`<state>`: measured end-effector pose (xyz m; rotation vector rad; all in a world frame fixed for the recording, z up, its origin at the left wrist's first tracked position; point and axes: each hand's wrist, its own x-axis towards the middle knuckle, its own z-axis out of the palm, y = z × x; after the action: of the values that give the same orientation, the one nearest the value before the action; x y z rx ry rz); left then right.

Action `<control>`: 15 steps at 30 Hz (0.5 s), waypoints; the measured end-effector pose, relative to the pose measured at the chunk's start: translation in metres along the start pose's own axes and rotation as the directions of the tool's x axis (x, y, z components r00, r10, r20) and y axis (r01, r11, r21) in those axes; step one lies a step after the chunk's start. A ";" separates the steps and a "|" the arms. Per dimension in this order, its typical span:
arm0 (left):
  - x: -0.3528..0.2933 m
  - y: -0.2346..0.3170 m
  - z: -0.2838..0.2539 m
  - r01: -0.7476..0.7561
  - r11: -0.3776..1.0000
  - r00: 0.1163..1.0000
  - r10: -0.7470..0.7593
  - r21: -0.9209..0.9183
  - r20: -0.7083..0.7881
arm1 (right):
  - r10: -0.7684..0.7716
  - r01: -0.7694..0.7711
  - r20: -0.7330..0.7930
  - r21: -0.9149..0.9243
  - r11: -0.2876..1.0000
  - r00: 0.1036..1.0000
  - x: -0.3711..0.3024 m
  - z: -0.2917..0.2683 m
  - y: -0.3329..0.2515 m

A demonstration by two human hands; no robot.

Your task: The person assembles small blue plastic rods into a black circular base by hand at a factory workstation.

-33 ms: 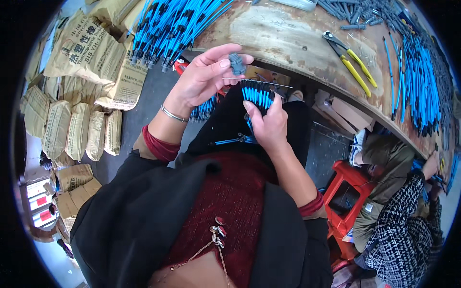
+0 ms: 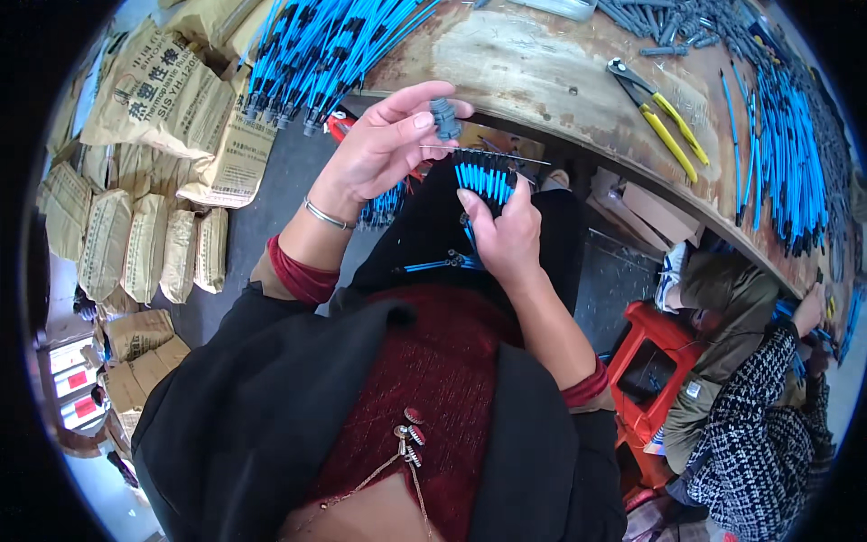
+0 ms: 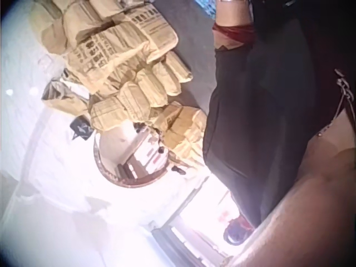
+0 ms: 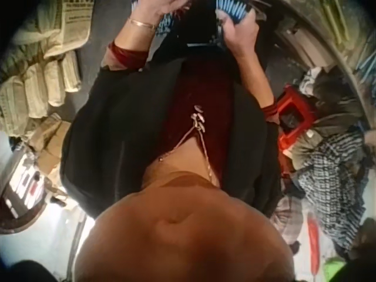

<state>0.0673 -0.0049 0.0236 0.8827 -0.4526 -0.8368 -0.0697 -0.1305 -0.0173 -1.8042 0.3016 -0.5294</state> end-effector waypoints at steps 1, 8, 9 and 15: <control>0.000 0.000 -0.002 0.001 1.000 1.000 -0.001 -0.008 0.000 | -0.005 0.005 0.003 0.000 1.000 1.000 0.001 0.001 -0.001; -0.001 0.000 -0.009 0.029 0.999 1.000 -0.028 0.031 -0.009 | -0.008 0.008 0.004 -0.050 0.999 1.000 0.004 0.003 0.007; 0.000 -0.001 -0.010 0.029 0.999 1.000 -0.029 0.027 -0.012 | -0.014 0.014 0.002 -0.055 0.998 1.000 0.005 0.003 0.009; 0.005 -0.003 -0.008 0.016 0.999 1.000 -0.016 0.046 0.003 | -0.004 0.005 0.011 -0.082 0.997 1.000 0.010 0.004 0.011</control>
<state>0.0737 -0.0058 0.0168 0.9282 -0.4700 -0.8451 -0.0587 -0.1353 -0.0263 -1.8872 0.3155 -0.5169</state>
